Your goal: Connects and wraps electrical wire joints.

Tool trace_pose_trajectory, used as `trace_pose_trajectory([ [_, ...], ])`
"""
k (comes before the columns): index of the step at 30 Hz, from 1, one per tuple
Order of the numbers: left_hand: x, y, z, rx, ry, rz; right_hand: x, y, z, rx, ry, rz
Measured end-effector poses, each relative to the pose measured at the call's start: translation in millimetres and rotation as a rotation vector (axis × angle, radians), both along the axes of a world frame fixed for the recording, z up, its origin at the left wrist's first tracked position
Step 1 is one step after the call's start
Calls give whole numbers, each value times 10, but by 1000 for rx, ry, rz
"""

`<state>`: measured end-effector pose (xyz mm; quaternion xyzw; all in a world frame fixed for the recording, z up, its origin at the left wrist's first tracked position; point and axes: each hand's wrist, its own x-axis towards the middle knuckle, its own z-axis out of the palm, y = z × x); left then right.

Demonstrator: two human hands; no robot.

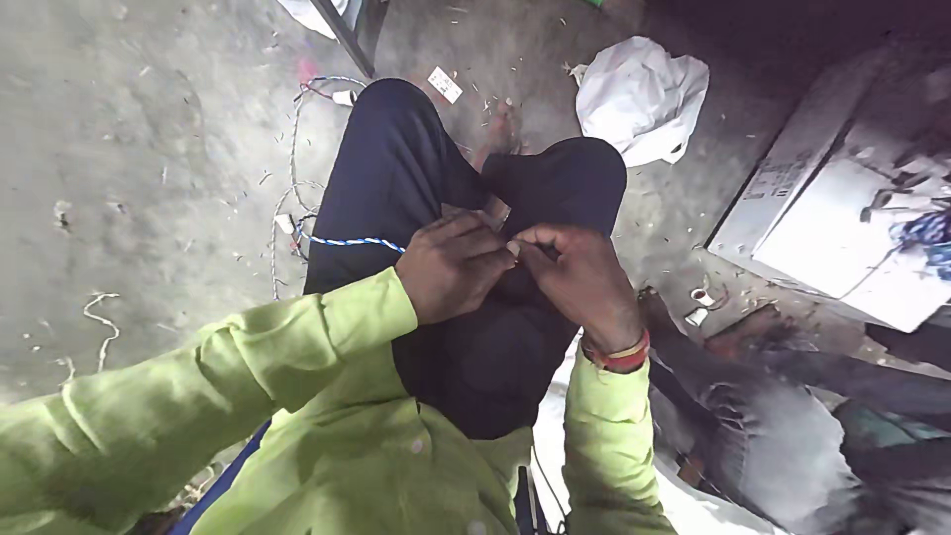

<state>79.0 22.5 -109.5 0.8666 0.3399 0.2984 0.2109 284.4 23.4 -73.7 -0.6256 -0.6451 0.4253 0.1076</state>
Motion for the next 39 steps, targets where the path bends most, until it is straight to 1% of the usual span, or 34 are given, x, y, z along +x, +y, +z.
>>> trace_pose_trajectory([
  [5, 9, -17, -8, 37, 39, -24, 15, 30, 1, -46, -6, 51],
  [8, 10, -3, -20, 39, 44, -1, -5, 18, 12, -64, 4, 0],
  [13, 21, 87, 0, -12, 15, 55, -14, -138, -146, 145, 123, -127],
  [17, 15, 86, 26, -56, 17, 67, 41, -292, -229, 237, 264, -119],
  [22, 9, 84, 43, -156, 28, 66, 20, -346, -284, 363, 190, -78],
  [25, -18, 108, 77, -293, 7, 91, -15, -327, -293, 459, 152, -70],
  [28, -55, 139, 88, -526, -42, 107, -60, -333, -309, 533, 100, -82],
  [30, -88, 164, 75, -696, -96, 89, -97, -352, -335, 569, 24, -84],
  [33, -97, 196, 46, -845, -158, 34, -151, -380, -352, 574, -76, -73],
  [36, -84, 230, 87, -1021, -96, 18, -158, -415, -323, 539, -119, -41],
  [39, -45, 328, 211, -1343, 25, 68, -145, -430, -297, 502, -151, 19],
])
